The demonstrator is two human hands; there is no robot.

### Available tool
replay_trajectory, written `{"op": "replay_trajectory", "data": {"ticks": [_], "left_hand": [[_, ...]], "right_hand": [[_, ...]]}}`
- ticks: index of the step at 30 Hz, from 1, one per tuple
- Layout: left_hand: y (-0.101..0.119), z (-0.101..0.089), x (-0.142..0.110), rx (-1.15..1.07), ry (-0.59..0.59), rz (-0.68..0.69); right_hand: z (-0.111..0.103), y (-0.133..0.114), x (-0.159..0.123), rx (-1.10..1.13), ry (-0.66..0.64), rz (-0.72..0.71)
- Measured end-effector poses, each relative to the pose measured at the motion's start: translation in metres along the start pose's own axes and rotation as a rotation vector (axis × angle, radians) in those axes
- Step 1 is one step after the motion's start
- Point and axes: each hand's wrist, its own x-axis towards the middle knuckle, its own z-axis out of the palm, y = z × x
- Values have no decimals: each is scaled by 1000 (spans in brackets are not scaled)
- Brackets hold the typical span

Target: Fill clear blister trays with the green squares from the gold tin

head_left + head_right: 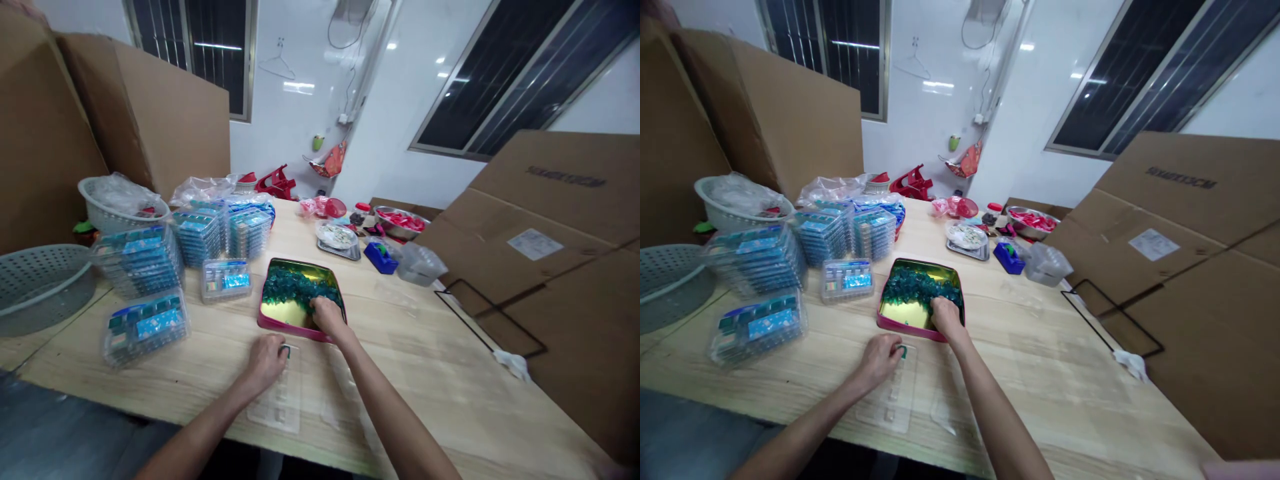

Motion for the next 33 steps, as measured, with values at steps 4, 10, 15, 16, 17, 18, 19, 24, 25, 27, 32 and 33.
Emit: {"op": "replay_trajectory", "data": {"ticks": [4, 10, 15, 16, 17, 18, 19, 24, 25, 27, 32, 33], "left_hand": [[5, -5, -3, -127, 77, 9], [16, -1, -1, -339, 68, 5], [18, 2, -3, -453, 52, -16], [18, 2, -4, -471, 52, -22], [17, 2, -4, -488, 52, -28], [17, 2, -4, -505, 53, -34], [16, 2, -4, -521, 54, -40], [13, 4, -3, -597, 60, -71], [12, 5, -3, -613, 58, -76], [10, 6, -3, -643, 55, -84], [6, 9, -2, -699, 68, -109], [5, 10, -2, -708, 72, -113]], "right_hand": [[6, 5, 3, -38, -33, -14], [4, 6, -2, -65, -51, -30], [3, 3, 2, -77, -35, -54], [3, 3, 3, -80, -34, -57], [4, 3, 4, -82, -33, -62], [4, 3, 4, -83, -31, -65], [4, 3, 4, -83, -27, -68], [4, 3, 3, -68, -13, -84], [4, 3, 2, -63, -13, -88], [3, 3, 2, -53, -17, -91], [6, 4, 6, -3, -34, -110], [7, 4, 7, 15, -38, -120]]}}
